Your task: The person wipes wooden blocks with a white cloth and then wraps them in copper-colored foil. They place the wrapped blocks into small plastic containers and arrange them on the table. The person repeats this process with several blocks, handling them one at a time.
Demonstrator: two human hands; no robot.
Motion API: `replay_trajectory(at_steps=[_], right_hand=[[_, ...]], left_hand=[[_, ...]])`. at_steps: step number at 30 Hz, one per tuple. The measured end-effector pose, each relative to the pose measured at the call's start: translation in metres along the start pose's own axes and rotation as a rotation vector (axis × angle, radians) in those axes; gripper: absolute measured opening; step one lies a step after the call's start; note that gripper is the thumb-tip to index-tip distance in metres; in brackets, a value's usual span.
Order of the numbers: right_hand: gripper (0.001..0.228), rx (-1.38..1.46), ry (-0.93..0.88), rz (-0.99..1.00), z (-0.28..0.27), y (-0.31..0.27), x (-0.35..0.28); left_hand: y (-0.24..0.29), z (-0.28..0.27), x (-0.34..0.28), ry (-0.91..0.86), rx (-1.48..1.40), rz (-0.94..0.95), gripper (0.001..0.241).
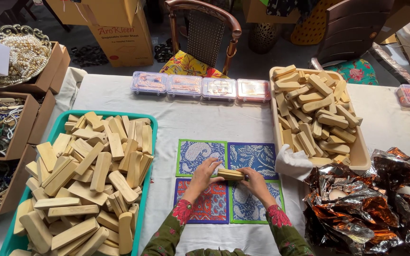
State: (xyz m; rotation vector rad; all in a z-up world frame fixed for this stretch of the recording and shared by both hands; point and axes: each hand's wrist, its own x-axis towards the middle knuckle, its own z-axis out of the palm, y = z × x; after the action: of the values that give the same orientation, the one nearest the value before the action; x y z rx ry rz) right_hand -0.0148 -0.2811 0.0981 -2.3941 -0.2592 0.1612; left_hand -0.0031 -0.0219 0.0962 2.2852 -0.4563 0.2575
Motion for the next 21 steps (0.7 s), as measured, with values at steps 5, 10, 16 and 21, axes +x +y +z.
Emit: replay_trajectory(at_steps=[5, 10, 16, 21], right_hand=[[0.054, -0.063, -0.069, 0.023, -0.008, -0.014, 0.004], [0.050, -0.057, -0.074, 0.062, -0.005, -0.011, 0.002], [0.043, -0.042, -0.083, 0.019, -0.011, -0.009, -0.001], [0.043, 0.056, -0.052, -0.014, -0.011, 0.003, 0.000]], left_hand=[[0.013, 0.035, -0.026, -0.070, -0.033, 0.129, 0.062], [0.014, 0.033, -0.028, -0.101, -0.088, -0.050, 0.052], [0.012, 0.035, -0.023, -0.092, -0.113, 0.005, 0.049], [0.017, 0.039, -0.018, -0.127, -0.111, 0.003, 0.047]])
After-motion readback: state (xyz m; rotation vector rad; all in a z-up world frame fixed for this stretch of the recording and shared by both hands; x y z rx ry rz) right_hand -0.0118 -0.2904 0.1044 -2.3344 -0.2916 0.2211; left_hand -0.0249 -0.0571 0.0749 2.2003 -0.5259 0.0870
